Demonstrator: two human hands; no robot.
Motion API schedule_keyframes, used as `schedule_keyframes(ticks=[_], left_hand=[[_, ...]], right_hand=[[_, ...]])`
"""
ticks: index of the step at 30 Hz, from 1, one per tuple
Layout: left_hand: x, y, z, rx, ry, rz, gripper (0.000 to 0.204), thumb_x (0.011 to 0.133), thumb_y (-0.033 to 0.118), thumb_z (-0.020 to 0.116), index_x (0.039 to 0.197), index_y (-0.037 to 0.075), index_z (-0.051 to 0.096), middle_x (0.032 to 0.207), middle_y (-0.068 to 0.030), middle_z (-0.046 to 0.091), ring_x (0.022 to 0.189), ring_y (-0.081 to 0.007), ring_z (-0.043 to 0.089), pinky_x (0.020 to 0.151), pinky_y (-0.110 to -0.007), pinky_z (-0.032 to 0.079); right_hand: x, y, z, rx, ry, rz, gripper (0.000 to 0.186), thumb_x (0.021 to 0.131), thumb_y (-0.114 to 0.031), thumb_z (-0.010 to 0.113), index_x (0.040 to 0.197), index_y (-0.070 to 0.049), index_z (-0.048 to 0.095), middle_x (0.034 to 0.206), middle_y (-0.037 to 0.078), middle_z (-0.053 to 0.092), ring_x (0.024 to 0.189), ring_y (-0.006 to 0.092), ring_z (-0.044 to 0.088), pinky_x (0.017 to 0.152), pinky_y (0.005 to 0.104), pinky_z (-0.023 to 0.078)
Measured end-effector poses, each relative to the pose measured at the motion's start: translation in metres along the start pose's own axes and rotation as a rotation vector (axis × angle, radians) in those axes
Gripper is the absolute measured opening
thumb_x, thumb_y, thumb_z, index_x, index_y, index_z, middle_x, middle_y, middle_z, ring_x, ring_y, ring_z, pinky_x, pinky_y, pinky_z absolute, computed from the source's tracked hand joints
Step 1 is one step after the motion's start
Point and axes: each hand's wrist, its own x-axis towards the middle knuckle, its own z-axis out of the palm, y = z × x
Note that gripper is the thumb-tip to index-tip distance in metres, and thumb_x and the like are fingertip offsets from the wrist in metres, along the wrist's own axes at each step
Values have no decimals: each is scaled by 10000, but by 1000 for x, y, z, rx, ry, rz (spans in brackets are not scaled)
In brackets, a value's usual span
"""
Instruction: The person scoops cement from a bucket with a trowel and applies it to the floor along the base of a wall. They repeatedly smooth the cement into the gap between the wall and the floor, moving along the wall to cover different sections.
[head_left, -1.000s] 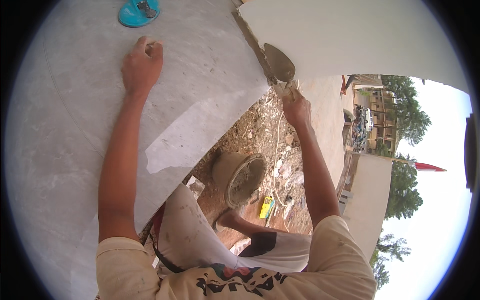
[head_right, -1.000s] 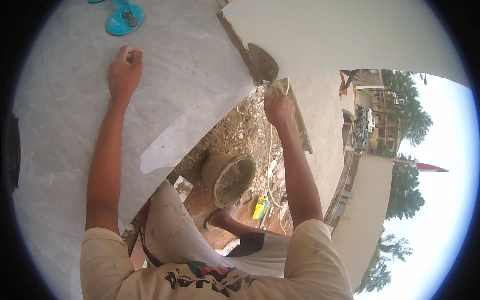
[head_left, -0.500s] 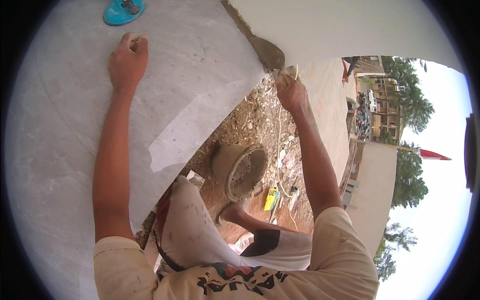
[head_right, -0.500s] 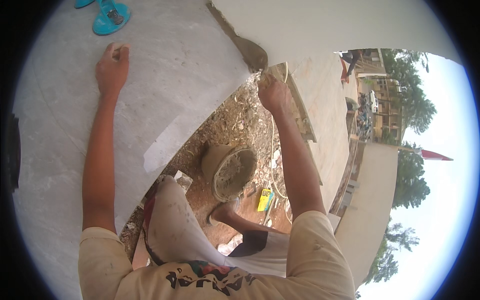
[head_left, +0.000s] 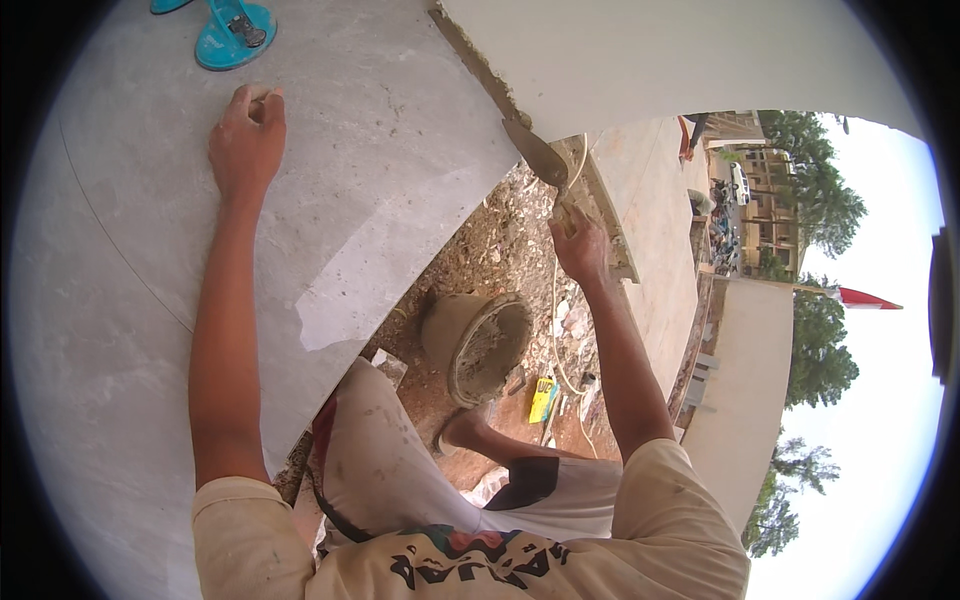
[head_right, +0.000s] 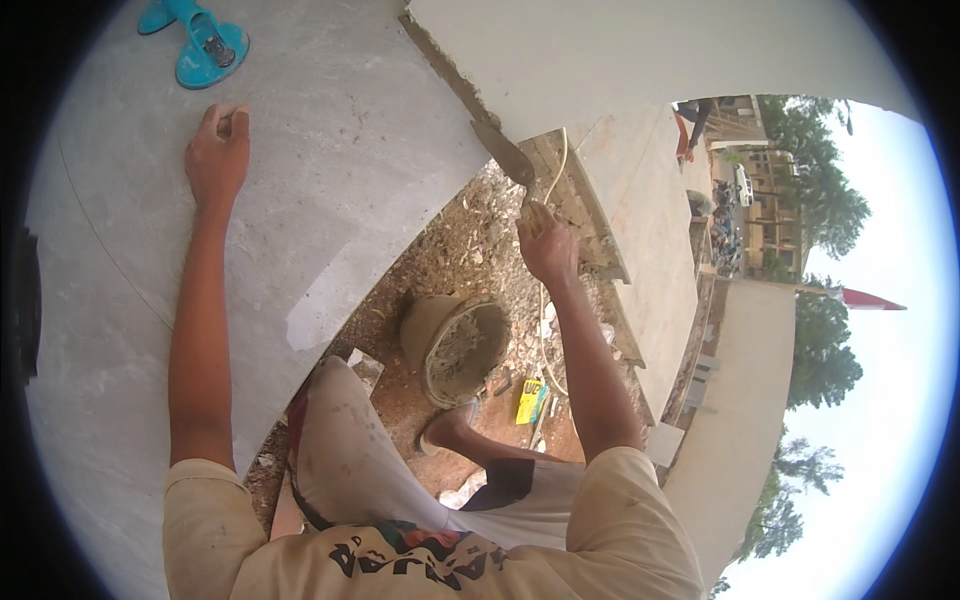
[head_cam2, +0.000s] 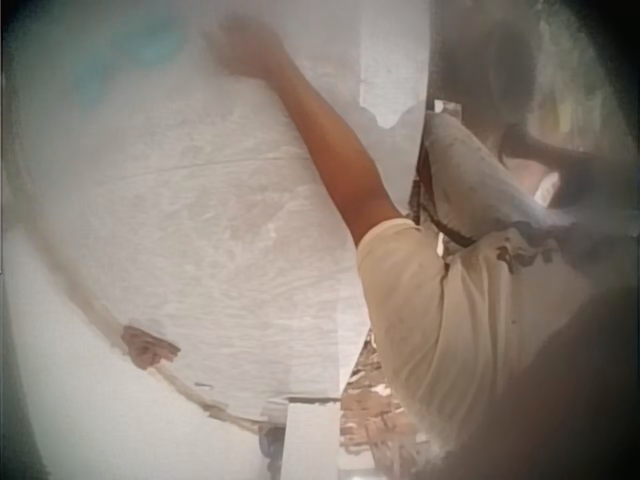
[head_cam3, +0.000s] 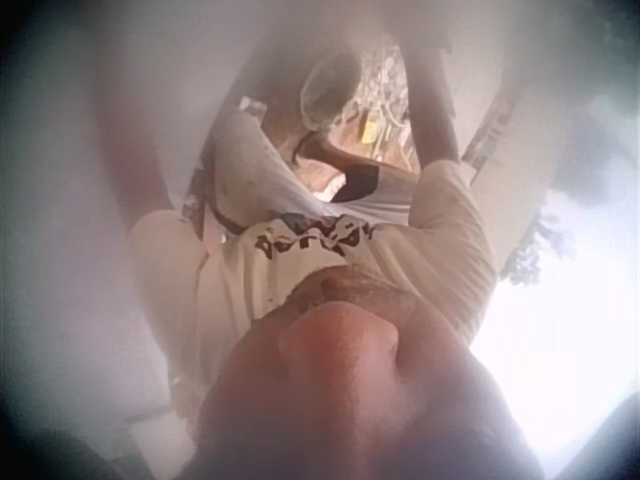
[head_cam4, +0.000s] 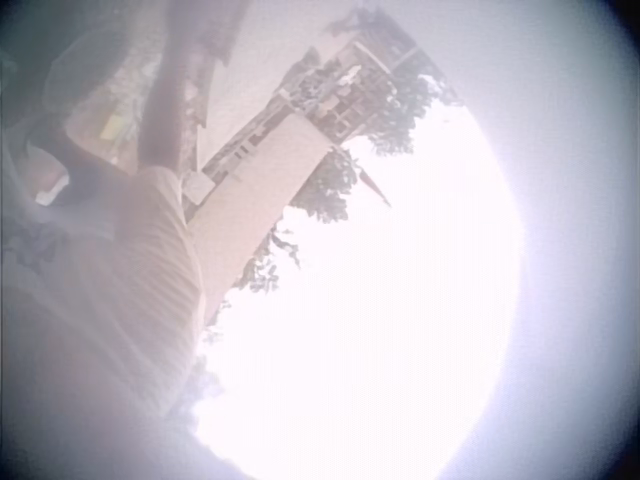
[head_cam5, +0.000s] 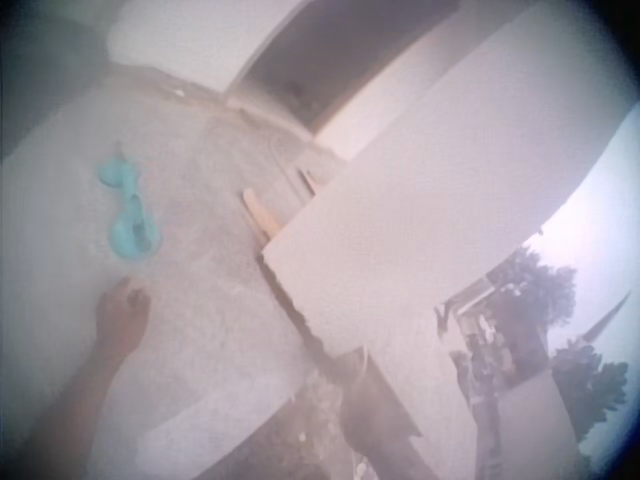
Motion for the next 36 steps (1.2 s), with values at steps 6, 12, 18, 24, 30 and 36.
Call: schedule_keyframes(ticks=[6, 12, 18, 24, 30, 36], left_hand=[[0, 1, -4, 1, -20, -10, 308, 979, 360, 569, 1134, 130, 703, 1025, -65, 742, 939, -215, 713, 833, -379, 558], [0, 0, -2, 17, -2, 2, 297, 975, 356, 577, 1124, 133, 707, 990, -66, 745, 913, -211, 717, 827, -375, 559], [0, 1, -3, -24, -9, 13, 288, 976, 348, 580, 1111, 128, 707, 996, -68, 743, 912, -200, 716, 814, -363, 564], [0, -2, 2, 49, 21, 38, 294, 979, 351, 576, 1134, 134, 699, 1011, -70, 741, 927, -204, 714, 823, -366, 564], [0, -1, -1, 7, -9, 13, 296, 977, 349, 574, 1143, 134, 692, 1023, -73, 741, 931, -210, 712, 828, -375, 565], [-1, 1, -2, 30, 28, 15, 285, 970, 342, 577, 1127, 136, 697, 1017, -76, 743, 918, -216, 714, 819, -380, 567]], right_hand=[[18, 5, 7, -53, 14, -11, 510, 903, -352, 653, 1353, -119, 598, 1059, 279, 688, 1002, 430, 671, 913, 507, 521], [27, -4, 1, -115, -43, 50, 498, 923, -345, 630, 1382, -158, 581, 1220, 286, 637, 1100, 399, 648, 953, 493, 505], [31, -11, -5, -161, -31, 37, 504, 925, -365, 625, 1385, -165, 584, 1241, 266, 637, 1098, 408, 647, 956, 483, 508], [29, -11, -13, -112, 27, 63, 500, 911, -369, 639, 1362, -157, 608, 1226, 261, 642, 1087, 411, 649, 948, 478, 513], [19, 1, -23, -44, 146, 1, 505, 895, -359, 656, 1344, -130, 620, 1157, 258, 669, 1054, 405, 657, 931, 480, 515], [14, -10, -23, 7, -73, 104, 506, 902, -382, 656, 1353, -155, 618, 1093, 254, 690, 1041, 390, 671, 930, 471, 519]])
